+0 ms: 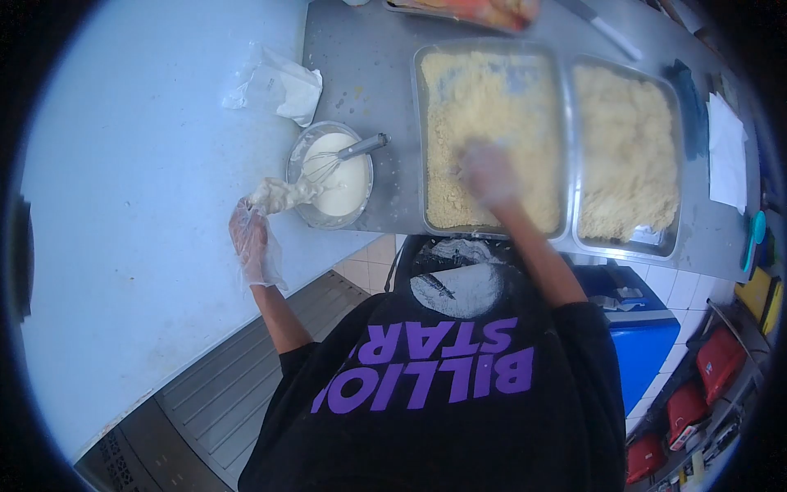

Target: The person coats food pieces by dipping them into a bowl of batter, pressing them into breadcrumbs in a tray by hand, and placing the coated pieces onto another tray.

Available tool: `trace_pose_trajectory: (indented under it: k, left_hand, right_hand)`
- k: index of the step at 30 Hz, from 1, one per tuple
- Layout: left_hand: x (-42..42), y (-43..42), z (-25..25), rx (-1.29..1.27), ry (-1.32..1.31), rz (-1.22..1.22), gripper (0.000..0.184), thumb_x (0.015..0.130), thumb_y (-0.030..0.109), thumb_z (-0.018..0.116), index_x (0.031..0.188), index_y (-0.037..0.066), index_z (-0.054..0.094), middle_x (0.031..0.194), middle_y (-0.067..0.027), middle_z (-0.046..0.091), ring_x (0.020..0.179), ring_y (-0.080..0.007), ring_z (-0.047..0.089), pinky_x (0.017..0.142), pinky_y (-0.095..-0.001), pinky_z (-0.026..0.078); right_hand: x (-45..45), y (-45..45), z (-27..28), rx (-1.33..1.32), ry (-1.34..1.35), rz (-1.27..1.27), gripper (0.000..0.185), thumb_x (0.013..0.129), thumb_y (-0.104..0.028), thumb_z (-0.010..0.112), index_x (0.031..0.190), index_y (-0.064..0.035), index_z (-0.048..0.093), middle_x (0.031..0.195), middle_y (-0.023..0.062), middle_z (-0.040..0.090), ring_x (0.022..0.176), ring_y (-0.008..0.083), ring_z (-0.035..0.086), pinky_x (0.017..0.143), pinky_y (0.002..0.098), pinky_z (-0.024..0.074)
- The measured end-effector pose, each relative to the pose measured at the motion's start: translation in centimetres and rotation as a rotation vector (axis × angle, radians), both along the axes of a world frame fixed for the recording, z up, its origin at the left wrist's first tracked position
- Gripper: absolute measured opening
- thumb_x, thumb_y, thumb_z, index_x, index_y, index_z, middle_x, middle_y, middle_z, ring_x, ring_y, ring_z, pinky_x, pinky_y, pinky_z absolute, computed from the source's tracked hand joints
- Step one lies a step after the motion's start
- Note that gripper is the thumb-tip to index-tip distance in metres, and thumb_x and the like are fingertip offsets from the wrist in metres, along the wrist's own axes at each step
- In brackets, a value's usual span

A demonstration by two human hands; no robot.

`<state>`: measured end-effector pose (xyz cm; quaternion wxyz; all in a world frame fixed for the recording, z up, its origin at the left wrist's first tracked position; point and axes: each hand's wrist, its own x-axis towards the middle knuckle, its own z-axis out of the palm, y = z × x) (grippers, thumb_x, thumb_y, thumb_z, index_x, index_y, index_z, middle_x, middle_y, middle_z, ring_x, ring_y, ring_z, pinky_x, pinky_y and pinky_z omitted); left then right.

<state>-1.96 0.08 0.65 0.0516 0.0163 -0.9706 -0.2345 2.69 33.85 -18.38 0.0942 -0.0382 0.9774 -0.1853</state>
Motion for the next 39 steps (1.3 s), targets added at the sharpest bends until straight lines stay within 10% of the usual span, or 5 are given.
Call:
trace_pose_trajectory:
  k: [18, 21, 23, 39]
  left_hand:
    - [-0.1, 0.0, 0.0, -0.032, 0.021, -0.001, 0.020, 0.077, 0.013, 0.051, 0.090, 0.000, 0.057, 0.074, -0.0135, 0.059, 0.067, -0.0216, 0.053, 0.063, -0.0324, 0.041]
    - [-0.2, 0.2, 0.1, -0.029, 0.058, -0.045, 0.019, 0.077, 0.014, 0.052, 0.089, 0.000, 0.057, 0.073, -0.0131, 0.058, 0.066, -0.0219, 0.052, 0.063, -0.0327, 0.041]
    - [-0.4, 0.5, 0.7, -0.048, 0.054, -0.025, 0.019, 0.077, 0.015, 0.052, 0.089, 0.000, 0.056, 0.072, -0.0128, 0.058, 0.065, -0.0214, 0.052, 0.063, -0.0328, 0.041]
    - [-3.7, -0.5, -5.8, -0.123, 0.001, -0.087, 0.020, 0.076, 0.014, 0.052, 0.089, -0.001, 0.055, 0.075, -0.0151, 0.059, 0.068, -0.0277, 0.056, 0.065, -0.0373, 0.042]
  right_hand:
    - [0.0, 0.0, -1.1, -0.006, -0.009, -0.022, 0.040, 0.078, -0.041, 0.051, 0.108, -0.0158, 0.056, 0.113, 0.0099, 0.053, 0.101, 0.0273, 0.051, 0.085, 0.0397, 0.0397]
    - [0.3, -0.1, -0.4, -0.093, 0.301, -0.034, 0.027, 0.074, -0.030, 0.058, 0.090, -0.0082, 0.059, 0.086, 0.0129, 0.055, 0.082, 0.0283, 0.054, 0.070, 0.0398, 0.0428]
    - [0.4, 0.0, -0.7, -0.041, 0.140, -0.013, 0.040, 0.077, -0.042, 0.054, 0.106, -0.0153, 0.057, 0.112, 0.0101, 0.054, 0.100, 0.0267, 0.052, 0.084, 0.0395, 0.0402]
    - [0.2, 0.1, -0.8, -0.040, 0.080, -0.020, 0.040, 0.079, -0.043, 0.049, 0.107, -0.0149, 0.057, 0.114, 0.0105, 0.053, 0.101, 0.0275, 0.051, 0.086, 0.0389, 0.0403]
